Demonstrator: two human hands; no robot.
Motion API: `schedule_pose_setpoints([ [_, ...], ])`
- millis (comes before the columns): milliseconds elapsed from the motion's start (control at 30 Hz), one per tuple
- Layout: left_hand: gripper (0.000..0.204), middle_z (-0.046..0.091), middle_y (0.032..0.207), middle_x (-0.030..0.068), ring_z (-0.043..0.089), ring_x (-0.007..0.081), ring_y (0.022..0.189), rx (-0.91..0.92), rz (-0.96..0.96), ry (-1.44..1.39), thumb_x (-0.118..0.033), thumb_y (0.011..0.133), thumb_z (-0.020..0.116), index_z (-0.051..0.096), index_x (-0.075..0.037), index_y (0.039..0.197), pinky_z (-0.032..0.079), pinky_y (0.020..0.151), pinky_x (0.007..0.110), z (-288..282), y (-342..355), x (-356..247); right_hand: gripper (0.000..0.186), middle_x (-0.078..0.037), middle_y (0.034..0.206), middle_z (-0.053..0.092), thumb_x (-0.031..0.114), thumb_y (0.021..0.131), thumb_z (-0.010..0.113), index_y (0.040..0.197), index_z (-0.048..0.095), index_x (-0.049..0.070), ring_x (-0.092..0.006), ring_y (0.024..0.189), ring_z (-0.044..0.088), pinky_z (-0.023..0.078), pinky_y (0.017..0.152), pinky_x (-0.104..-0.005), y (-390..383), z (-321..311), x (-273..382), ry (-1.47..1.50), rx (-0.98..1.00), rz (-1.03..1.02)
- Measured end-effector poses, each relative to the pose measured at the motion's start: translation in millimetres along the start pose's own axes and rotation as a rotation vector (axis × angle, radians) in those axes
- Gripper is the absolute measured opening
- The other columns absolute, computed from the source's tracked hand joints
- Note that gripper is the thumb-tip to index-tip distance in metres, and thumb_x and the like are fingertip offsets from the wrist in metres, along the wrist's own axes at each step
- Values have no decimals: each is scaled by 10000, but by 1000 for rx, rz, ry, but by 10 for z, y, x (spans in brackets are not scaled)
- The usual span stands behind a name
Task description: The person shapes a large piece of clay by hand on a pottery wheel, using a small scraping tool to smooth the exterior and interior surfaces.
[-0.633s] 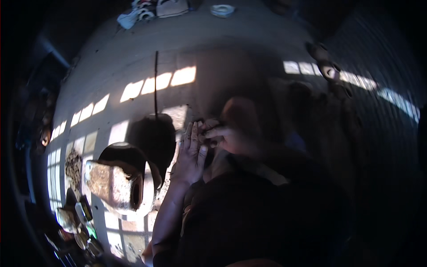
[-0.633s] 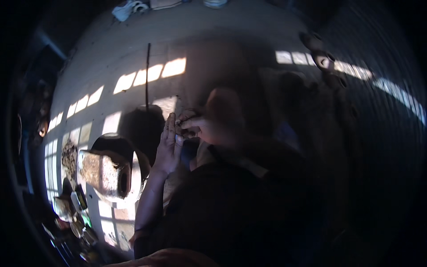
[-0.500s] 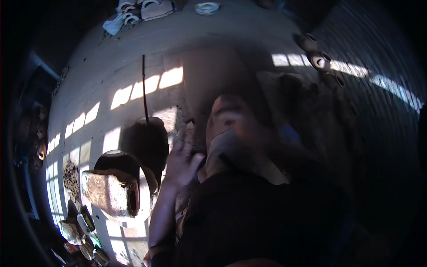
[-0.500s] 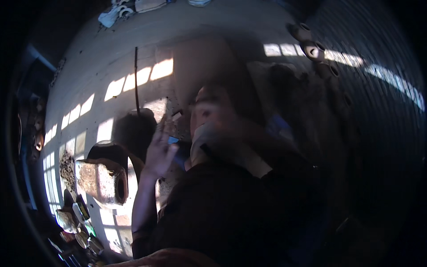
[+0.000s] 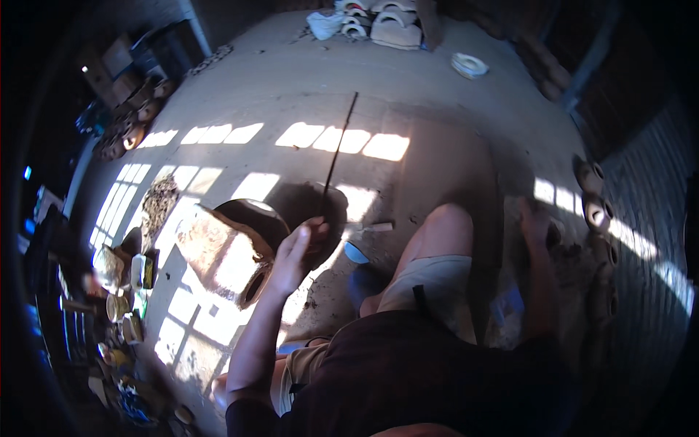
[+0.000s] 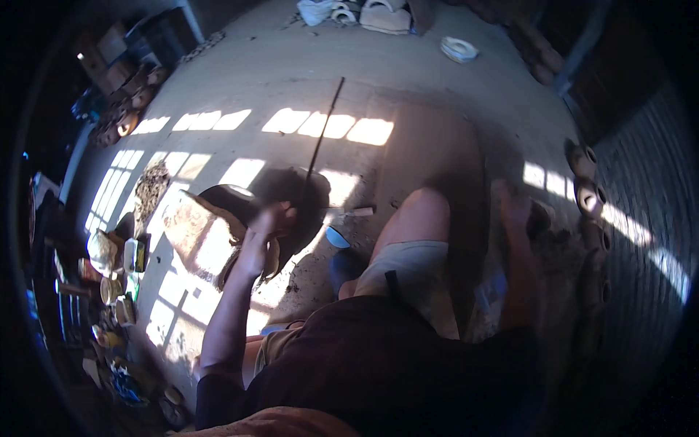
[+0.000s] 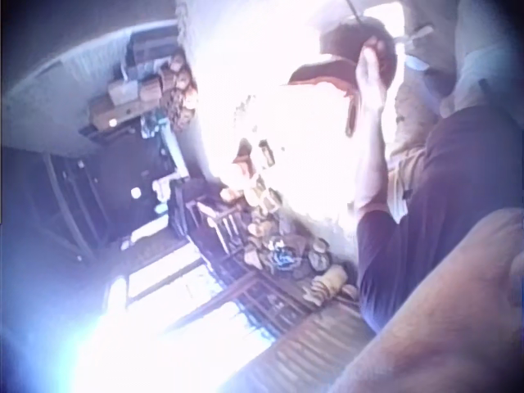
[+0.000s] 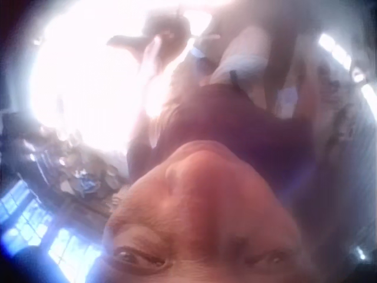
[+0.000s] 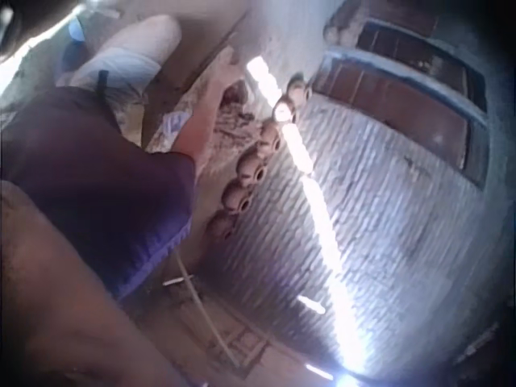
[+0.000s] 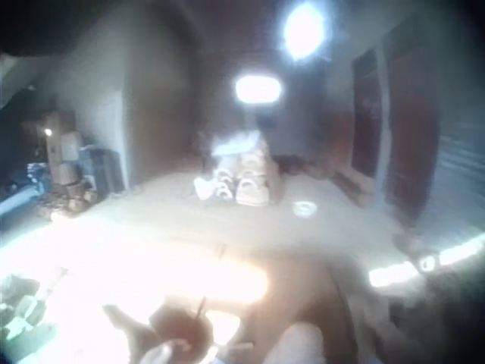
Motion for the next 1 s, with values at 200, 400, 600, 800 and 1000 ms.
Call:
schedule_pose_setpoints([
  [200,856,406,1629,170,266,313,1579,-427,-70,-712,-754,1012,491,425,-127,1591,212,1259,605,271,285,109,683,-229,1450,536,460,976,709,1450,526,4,-370,1220,609,505,1024,-540,-289,-1314,4198,1422,68,-185],
  [400,691,695,1217,158,683,242,1117,-236,3,-745,-598,1101,444,557,21,1387,572,977,397,-130,-44,-15,755,-217,1664,324,564,1040,554,1521,507,-17,-366,1583,285,264,1271,-521,-411,-2332,5294,1438,37,-762],
  [600,972,2,1787,187,7,313,1653,-390,522,-72,-758,1054,124,-57,-57,1703,99,1319,446,-57,-474,-524,778,-122,1771,203,578,1140,225,1691,218,28,-234,1637,140,117,1308,-380,-834,-2276,6196,2022,780,-645],
  [800,889,60,1763,213,115,345,1628,-660,581,190,-261,1065,577,6,-28,1705,177,1309,400,-608,-474,-348,881,-152,1793,84,633,1109,186,1697,90,-17,-265,1652,62,75,1312,-390,-880,-2733,6321,1810,595,-1036],
  [1000,979,-2,1788,178,11,293,1649,-467,513,-18,-752,1045,65,-44,-33,1701,60,1324,414,-139,-527,-452,965,-155,1784,95,723,1073,208,1704,12,19,-257,1639,123,125,1315,-402,-559,-2215,6652,2068,984,-544],
])
Point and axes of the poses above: each hand's wrist, its own y-axis towards the middle knuckle, its own z-axis out of the palm, x = y × z, the point moved 7 cm from there along y, towards the middle knuckle
